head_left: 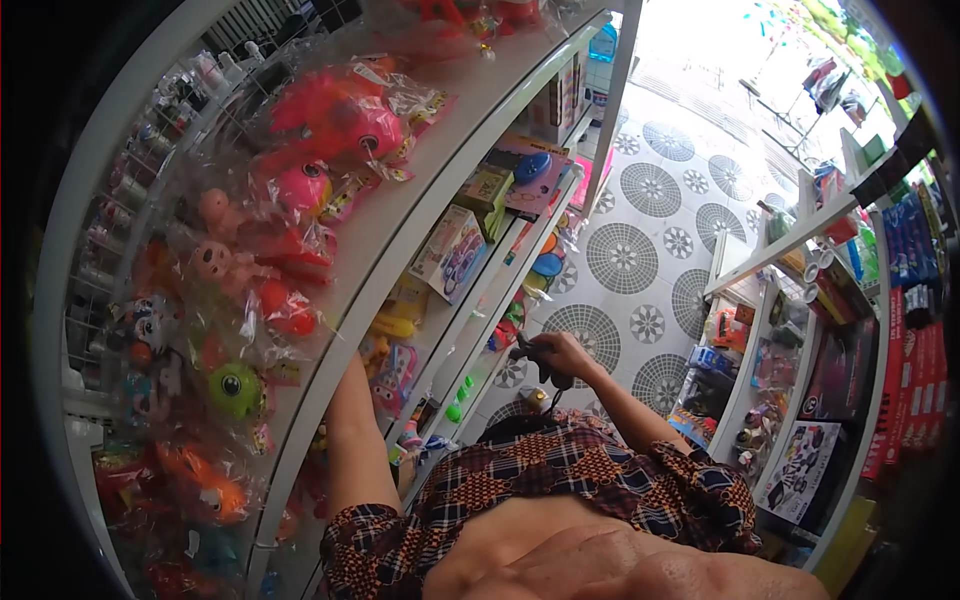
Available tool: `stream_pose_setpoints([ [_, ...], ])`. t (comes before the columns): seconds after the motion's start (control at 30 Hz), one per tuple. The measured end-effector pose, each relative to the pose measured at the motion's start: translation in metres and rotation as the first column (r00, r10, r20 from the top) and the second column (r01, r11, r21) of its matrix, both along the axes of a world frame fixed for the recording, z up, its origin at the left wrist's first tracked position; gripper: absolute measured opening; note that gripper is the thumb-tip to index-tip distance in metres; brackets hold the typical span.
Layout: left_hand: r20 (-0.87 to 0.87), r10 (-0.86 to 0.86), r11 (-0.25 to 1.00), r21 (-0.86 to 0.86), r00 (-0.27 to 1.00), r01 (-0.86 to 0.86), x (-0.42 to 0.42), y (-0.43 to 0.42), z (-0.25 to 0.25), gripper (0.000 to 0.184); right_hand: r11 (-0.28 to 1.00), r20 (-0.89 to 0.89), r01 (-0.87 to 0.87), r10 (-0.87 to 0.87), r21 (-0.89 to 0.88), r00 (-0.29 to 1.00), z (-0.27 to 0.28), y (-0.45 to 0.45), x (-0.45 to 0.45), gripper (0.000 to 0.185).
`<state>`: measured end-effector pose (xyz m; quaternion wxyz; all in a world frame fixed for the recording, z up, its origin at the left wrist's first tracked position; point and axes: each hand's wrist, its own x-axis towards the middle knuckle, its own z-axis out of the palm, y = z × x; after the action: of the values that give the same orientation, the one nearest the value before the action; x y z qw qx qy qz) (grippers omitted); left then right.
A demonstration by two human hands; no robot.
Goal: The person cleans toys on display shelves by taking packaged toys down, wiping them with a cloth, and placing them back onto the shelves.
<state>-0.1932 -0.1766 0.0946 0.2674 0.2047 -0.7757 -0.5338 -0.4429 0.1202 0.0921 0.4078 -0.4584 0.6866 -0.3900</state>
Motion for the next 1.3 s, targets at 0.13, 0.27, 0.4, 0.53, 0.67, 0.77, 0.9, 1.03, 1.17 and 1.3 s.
stream_pose_setpoints([
  [0.13,-0.032,0.061,0.972,0.23,0.998,-0.052,-0.001,-0.004,0.012,0.048,0.999,0.159,0.008,0.0,-0.048,0.987,0.008,-0.003,0.012,0.026],
  [0.27,0.0,0.241,0.848,0.487,0.97,-0.211,-0.032,-0.035,0.021,0.047,0.998,0.208,0.07,-0.069,-0.001,0.976,0.012,-0.021,0.024,0.023],
  [0.4,-0.066,0.381,0.743,0.616,0.922,-0.262,0.05,0.01,0.022,0.045,0.944,0.1,0.266,-0.251,-0.197,0.963,0.012,-0.05,0.041,0.025],
  [0.53,-0.141,0.382,0.658,0.735,0.913,-0.162,0.051,0.067,0.026,0.043,0.8,-0.09,0.056,-0.136,-0.598,0.987,0.055,-0.083,0.101,0.03],
  [0.67,0.151,0.3,0.906,-0.355,0.942,-0.232,0.048,0.108,0.018,0.036,0.611,-0.599,-0.519,0.09,-0.597,0.795,0.074,-0.109,0.151,0.037],
  [0.77,-0.272,0.396,0.792,0.585,0.877,-0.176,0.051,0.137,0.023,0.045,0.596,-0.651,-0.547,0.054,-0.588,0.757,0.064,-0.128,0.157,0.043],
  [0.9,-0.328,0.448,0.683,0.726,0.832,-0.081,0.073,0.142,0.043,0.045,0.68,-0.499,-0.252,-0.192,-0.688,0.845,0.043,-0.147,0.133,0.039],
  [1.03,-0.394,0.524,0.634,0.773,0.755,-0.037,0.094,0.15,0.066,0.042,0.922,0.336,0.239,-0.13,-0.305,0.933,0.015,-0.135,0.105,0.028],
  [1.17,-0.387,0.393,0.415,0.884,0.834,0.215,0.1,0.147,0.051,0.042,0.978,0.936,0.207,-0.052,-0.022,0.348,0.023,-0.121,0.131,0.037],
  [1.3,-0.337,0.438,0.471,0.875,0.833,0.107,0.063,0.154,0.036,0.043,0.971,0.934,0.094,0.18,-0.218,0.308,-0.008,-0.112,0.155,0.04],
])
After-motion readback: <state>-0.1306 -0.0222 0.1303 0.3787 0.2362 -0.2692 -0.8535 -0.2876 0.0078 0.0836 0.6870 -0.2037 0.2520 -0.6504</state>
